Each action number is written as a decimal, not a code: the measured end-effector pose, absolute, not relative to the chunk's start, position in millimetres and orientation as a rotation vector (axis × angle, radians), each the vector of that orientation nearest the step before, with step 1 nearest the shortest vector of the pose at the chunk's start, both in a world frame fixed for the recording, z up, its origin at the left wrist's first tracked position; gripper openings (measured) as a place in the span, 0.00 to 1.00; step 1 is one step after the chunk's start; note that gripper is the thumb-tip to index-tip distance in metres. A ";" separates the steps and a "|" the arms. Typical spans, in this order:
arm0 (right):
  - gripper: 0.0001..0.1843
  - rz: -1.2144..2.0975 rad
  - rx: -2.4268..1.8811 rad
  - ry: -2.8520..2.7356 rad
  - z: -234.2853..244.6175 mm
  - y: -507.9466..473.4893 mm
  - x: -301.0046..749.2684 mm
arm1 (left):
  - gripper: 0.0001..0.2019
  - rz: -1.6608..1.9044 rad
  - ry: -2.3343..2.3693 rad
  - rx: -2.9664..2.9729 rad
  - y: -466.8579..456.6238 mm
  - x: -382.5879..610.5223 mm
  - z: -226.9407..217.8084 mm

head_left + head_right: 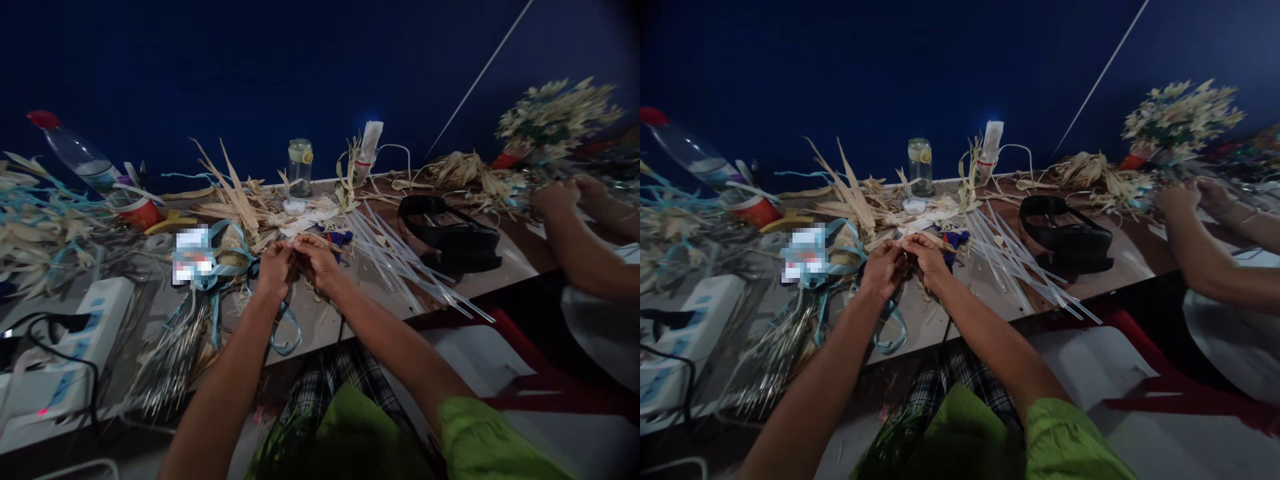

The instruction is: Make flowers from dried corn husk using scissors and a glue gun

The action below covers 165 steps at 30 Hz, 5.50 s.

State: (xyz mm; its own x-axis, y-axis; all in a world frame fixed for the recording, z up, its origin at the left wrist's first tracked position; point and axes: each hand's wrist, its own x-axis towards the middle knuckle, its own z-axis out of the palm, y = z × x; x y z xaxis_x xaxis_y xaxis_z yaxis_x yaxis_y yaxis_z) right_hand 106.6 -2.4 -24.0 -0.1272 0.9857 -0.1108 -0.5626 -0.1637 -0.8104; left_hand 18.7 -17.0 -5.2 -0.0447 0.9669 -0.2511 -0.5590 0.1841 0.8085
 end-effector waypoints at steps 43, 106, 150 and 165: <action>0.13 1.222 -0.952 -1.123 -9.2 1.5 126.3 | 0.16 1.041 0.860 0.658 -18.0 5.6 -4.1; 0.13 1.411 -0.921 -0.817 -10.2 8.9 135.9 | 0.24 1.128 0.851 0.702 -20.8 6.4 4.5; 0.15 1.118 -1.011 -1.127 -20.6 8.1 126.5 | 0.13 1.085 0.920 0.684 -16.2 5.7 -5.3; 0.11 1.231 -0.917 -1.051 -11.8 3.1 125.5 | 0.12 1.126 0.882 0.609 -16.6 4.9 -1.2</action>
State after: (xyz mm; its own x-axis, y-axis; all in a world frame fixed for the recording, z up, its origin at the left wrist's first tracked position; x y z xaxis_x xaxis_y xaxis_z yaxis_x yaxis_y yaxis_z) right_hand 125.5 3.1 -11.8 0.0267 0.9921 0.1223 -0.2763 0.1249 -0.9529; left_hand 4.9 -16.6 -1.2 0.1669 0.9429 -0.2881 -0.5061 0.3327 0.7957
